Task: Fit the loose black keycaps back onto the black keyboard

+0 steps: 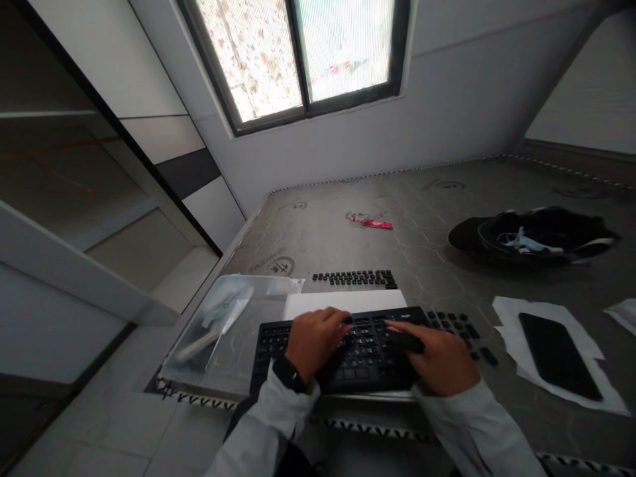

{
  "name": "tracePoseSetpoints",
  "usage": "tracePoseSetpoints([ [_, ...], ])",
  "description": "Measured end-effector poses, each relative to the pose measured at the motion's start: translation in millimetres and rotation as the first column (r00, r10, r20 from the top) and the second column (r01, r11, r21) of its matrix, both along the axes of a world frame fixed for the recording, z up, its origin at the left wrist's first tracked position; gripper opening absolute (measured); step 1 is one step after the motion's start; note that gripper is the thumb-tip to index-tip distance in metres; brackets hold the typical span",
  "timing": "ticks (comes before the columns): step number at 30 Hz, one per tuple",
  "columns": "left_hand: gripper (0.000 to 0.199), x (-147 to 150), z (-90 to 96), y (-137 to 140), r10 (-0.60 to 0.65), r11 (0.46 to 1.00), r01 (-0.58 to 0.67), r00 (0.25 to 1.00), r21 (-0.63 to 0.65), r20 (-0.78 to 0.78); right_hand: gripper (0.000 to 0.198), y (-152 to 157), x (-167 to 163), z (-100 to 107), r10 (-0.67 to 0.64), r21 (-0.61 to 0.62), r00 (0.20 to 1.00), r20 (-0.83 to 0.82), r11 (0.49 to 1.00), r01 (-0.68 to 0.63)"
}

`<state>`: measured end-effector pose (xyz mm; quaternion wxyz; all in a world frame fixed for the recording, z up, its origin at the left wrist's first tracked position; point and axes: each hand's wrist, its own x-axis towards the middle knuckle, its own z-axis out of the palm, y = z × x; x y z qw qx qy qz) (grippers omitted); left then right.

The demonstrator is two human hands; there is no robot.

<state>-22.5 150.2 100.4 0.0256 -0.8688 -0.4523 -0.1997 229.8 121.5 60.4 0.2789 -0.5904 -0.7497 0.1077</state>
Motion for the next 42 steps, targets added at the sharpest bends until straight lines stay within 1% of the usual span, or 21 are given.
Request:
tracePoseSetpoints([
  [1,0.022,-5.6,1.3,14.6,0.037,0.999,-0.037,0.999,-0.018,0.007,0.036,2.1,14.9,-4.7,-0.084,-0.004,0.996,0.031,0.996,0.085],
  [2,0.024,-11.2,1.7,30.8,0.076,0.997,-0.076,0.997,-0.033,0.007,0.035,3.7,30.2,-9.9,-0.189,-0.006,0.98,0.058,0.982,0.19],
  [3,0.025,-16.4,1.0,48.2,0.112,0.993,-0.112,0.994,-0.045,-0.005,0.034,4.7,45.1,-15.5,-0.288,-0.014,0.955,0.072,0.957,0.29],
  [5,0.025,-24.3,-3.4,85.1,0.171,0.981,-0.176,0.983,-0.086,-0.065,0.036,5.6,70.3,-28.4,-0.433,-0.083,0.896,0.093,0.894,0.441],
  [7,0.026,-28.2,-12.1,121.5,0.208,0.958,-0.237,0.962,-0.161,-0.178,0.042,6.3,86.3,-43.5,-0.564,-0.103,0.822,0.081,0.816,0.569],
  [8,0.027,-28.8,-18.0,138.5,0.214,0.949,-0.254,0.953,-0.185,-0.213,0.043,7.0,90.6,-51.5,-0.604,-0.108,0.793,0.077,0.786,0.609],
  [9,0.026,-28.8,-24.8,154.3,0.216,0.941,-0.268,0.946,-0.206,-0.242,0.043,7.8,92.8,-59.3,-0.63,-0.11,0.774,0.067,0.766,0.633],
  [10,0.025,-28.4,-32.4,168.8,0.213,0.932,-0.279,0.938,-0.23,-0.273,0.043,8.9,93.1,-66.5,-0.641,-0.112,0.765,0.059,0.757,0.644],
  [11,0.024,-27.7,-40.7,181.8,0.206,0.923,-0.287,0.931,-0.255,-0.302,0.043,10.1,92.1,-72.8,-0.642,-0.117,0.765,0.048,0.757,0.642],
  [13,0.023,-26.2,-57.9,204.0,0.178,0.9,-0.303,0.912,-0.313,-0.37,0.042,12.4,87.3,-81.3,-0.622,-0.129,0.783,0.018,0.775,0.618],
  [15,0.026,-24.8,-74.5,221.8,0.142,0.874,-0.319,0.889,-0.366,-0.436,0.041,14.2,80.8,-84.0,-0.601,-0.129,0.799,-0.021,0.794,0.594],
  [18,0.028,-22.2,-95.6,243.1,0.088,0.843,-0.337,0.855,-0.42,-0.511,0.041,15.9,70.4,-81.7,-0.59,-0.102,0.804,-0.069,0.806,0.583],
  [21,0.028,-18.5,-110.8,259.1,0.032,0.826,-0.336,0.83,-0.453,-0.557,0.043,16.7,62.5,-78.0,-0.56,-0.072,0.815,-0.149,0.828,0.556],
  [24,0.029,-14.9,-121.3,269.2,-0.017,0.816,-0.33,0.806,-0.475,-0.591,0.044,17.2,58.6,-74.4,-0.551,-0.061,0.812,-0.192,0.833,0.55],
  [27,0.03,-13.1,-128.3,273.1,-0.04,0.806,-0.34,0.785,-0.484,-0.618,0.044,17.5,56.3,-70.7,-0.549,-0.057,0.806,-0.224,0.832,0.551],
  [30,0.03,-12.4,-133.8,272.0,-0.041,0.8,-0.352,0.775,-0.485,-0.63,0.043,17.9,54.1,-68.9,-0.558,-0.053,0.796,-0.232,0.825,0.563],
  [36,0.029,-8.9,-143.4,268.4,-0.02,0.798,-0.358,0.789,-0.485,-0.614,0.051,19.0,52.3,-69.8,-0.556,-0.072,0.799,-0.229,0.828,0.556],
  [42,0.027,-6.0,-143.1,269.6,-0.019,0.793,-0.363,0.788,-0.49,-0.615,0.046,19.7,51.8,-69.1,-0.563,-0.108,0.797,-0.217,0.826,0.554],
])
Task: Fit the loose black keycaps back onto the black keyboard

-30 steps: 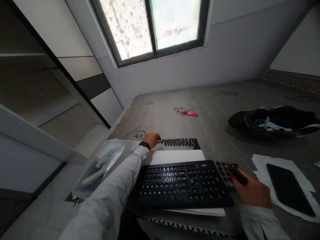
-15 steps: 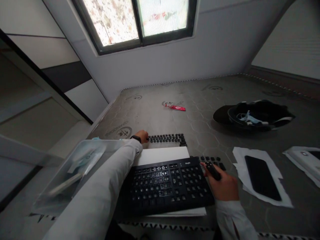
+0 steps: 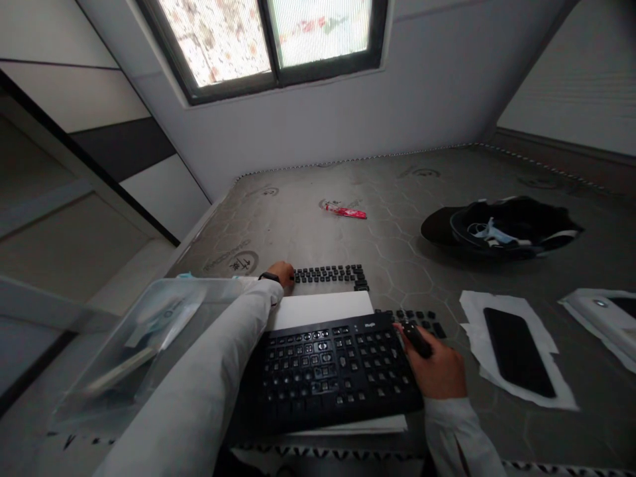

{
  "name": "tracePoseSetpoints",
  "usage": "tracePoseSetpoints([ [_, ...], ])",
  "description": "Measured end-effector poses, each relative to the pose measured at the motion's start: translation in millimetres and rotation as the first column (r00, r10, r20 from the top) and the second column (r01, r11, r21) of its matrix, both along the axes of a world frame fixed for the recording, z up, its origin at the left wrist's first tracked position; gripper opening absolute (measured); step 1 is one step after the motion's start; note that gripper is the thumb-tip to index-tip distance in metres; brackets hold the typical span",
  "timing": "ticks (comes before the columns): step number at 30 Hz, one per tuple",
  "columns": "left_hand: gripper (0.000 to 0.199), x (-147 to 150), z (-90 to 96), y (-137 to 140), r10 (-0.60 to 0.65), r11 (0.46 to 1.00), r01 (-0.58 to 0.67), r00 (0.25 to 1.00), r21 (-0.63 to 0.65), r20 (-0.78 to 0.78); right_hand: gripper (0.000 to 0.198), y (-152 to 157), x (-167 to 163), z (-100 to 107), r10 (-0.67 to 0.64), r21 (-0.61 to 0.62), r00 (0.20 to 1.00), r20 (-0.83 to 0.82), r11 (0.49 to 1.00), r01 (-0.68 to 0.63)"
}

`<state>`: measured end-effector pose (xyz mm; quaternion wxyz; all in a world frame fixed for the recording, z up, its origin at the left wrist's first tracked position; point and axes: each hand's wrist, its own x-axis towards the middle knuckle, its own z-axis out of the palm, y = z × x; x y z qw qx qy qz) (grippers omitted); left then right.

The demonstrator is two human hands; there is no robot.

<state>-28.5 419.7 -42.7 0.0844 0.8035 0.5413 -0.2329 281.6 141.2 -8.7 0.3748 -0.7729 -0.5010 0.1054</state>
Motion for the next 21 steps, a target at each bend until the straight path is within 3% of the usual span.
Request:
tracePoseSetpoints([
  [21,0.03,4.3,11.6,-11.1,0.049,0.998,-0.049,0.999,0.028,-0.006,0.048,0.1,0.0,-2.4,0.009,-0.003,1.0,0.0,1.0,-0.009],
])
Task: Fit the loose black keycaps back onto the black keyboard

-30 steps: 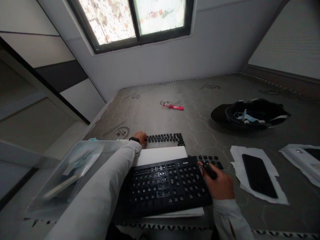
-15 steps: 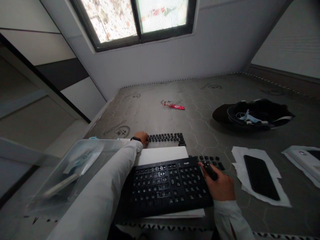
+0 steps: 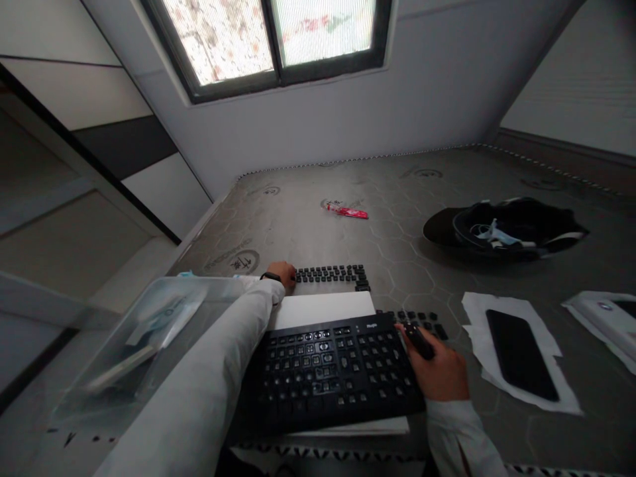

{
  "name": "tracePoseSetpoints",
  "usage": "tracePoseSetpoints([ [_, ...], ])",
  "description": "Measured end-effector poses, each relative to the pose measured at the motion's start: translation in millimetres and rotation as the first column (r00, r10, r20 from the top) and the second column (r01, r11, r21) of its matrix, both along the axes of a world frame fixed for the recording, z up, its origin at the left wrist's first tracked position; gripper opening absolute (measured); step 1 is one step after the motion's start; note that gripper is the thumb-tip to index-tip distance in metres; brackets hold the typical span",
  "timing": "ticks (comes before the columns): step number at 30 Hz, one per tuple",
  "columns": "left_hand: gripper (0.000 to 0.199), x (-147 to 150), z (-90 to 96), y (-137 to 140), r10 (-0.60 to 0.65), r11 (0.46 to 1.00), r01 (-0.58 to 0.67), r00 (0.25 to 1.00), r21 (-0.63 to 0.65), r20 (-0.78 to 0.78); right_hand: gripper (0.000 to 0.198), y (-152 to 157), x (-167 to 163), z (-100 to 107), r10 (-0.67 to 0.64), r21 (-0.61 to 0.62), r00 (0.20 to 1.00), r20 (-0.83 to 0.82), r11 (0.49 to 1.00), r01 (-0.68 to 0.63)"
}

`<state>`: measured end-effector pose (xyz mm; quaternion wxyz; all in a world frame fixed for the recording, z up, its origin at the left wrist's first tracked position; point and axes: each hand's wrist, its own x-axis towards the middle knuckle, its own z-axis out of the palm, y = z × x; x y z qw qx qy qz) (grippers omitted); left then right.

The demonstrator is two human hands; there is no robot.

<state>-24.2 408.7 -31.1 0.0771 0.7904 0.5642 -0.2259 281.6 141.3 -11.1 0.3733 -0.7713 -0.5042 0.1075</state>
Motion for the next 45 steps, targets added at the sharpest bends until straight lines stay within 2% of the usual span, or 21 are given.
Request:
tracePoseSetpoints([
  [9,0.032,-0.8,-4.0,-1.5,0.001,1.0,0.0,1.0,0.019,-0.028,0.05,-0.5,-0.4,2.0,-0.007,-0.012,1.0,0.021,1.0,0.007],
  [20,0.032,0.7,5.6,-4.4,-0.013,1.0,0.014,1.0,0.021,-0.02,0.049,-0.8,1.6,-1.5,-0.002,0.003,0.999,0.048,1.0,0.002],
  [25,0.032,-6.2,22.4,-7.2,0.003,0.999,-0.003,1.0,0.046,-0.009,0.048,-2.2,4.4,-5.3,0.015,0.027,0.998,0.064,1.0,-0.017],
  [31,0.031,-19.4,60.2,-28.2,0.026,0.988,-0.031,0.999,0.154,0.035,0.048,-3.2,11.0,-16.5,-0.003,-0.004,0.999,0.054,1.0,0.003],
  [34,0.026,-29.0,82.3,-56.6,0.038,0.97,-0.054,0.997,0.236,0.071,0.047,-2.4,12.5,-25.1,0.034,0.001,0.999,0.011,0.999,-0.034],
  [37,0.029,-48.0,105.3,-101.8,0.079,0.939,-0.106,0.992,0.328,0.095,0.046,-1.2,10.2,-31.2,0.085,0.031,0.996,-0.029,0.996,-0.084],
  [41,0.034,-90.5,128.3,-185.5,0.178,0.886,-0.216,0.976,0.41,0.128,0.047,0.6,8.9,-35.2,0.108,0.093,0.992,-0.072,0.991,-0.101],
  [43,0.031,-114.7,130.8,-233.2,0.22,0.856,-0.273,0.961,0.438,0.169,0.05,1.9,13.2,-37.7,0.125,0.065,0.989,-0.084,0.991,-0.12],
  [45,0.03,-136.2,125.0,-280.1,0.235,0.802,-0.375,0.914,0.465,0.331,0.052,3.6,19.5,-39.4,0.147,-0.024,0.985,-0.085,0.988,-0.149],
])
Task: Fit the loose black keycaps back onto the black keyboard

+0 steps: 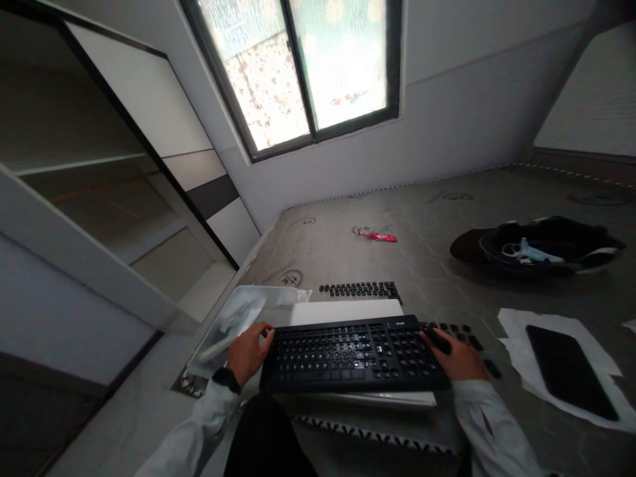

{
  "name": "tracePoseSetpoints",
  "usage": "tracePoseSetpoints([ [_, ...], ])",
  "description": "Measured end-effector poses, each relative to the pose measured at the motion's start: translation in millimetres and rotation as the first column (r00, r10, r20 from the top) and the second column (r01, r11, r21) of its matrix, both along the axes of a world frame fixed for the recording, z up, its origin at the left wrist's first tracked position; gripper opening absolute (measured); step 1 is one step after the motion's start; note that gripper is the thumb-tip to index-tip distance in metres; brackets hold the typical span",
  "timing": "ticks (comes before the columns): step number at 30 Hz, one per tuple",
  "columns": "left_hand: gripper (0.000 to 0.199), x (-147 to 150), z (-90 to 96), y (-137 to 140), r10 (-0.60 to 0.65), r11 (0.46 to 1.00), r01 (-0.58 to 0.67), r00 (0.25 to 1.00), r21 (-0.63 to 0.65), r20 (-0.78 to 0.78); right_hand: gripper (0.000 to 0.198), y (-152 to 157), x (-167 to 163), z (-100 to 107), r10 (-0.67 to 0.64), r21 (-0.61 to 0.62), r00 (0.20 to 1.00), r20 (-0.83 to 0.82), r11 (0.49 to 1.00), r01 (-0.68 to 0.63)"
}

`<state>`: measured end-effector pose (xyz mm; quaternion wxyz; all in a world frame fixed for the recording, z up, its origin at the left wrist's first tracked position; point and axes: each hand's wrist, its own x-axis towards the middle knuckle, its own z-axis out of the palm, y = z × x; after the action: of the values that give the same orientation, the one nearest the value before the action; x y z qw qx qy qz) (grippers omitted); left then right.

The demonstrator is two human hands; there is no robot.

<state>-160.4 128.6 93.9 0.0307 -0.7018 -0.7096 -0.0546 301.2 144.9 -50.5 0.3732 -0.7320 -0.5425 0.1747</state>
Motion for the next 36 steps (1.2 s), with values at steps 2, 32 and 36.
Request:
tracePoseSetpoints([
  [2,0.032,-15.9,-13.6,-41.6,0.053,0.996,-0.062,0.989,0.066,0.136,0.053,0.9,5.0,1.9,0.026,-0.079,0.999,0.024,0.997,-0.024],
  [32,0.053,-13.2,-90.9,-139.5,-0.211,0.933,0.087,0.919,0.349,0.333,0.054,-66.1,-29.3,-2.0,-0.313,-0.054,0.937,0.158,0.944,0.325],
  [36,0.056,-8.8,-86.8,-138.9,-0.168,0.943,0.082,0.955,0.324,0.245,0.051,-74.9,-51.7,14.4,-0.455,0.357,0.876,0.16,0.854,0.378],
])
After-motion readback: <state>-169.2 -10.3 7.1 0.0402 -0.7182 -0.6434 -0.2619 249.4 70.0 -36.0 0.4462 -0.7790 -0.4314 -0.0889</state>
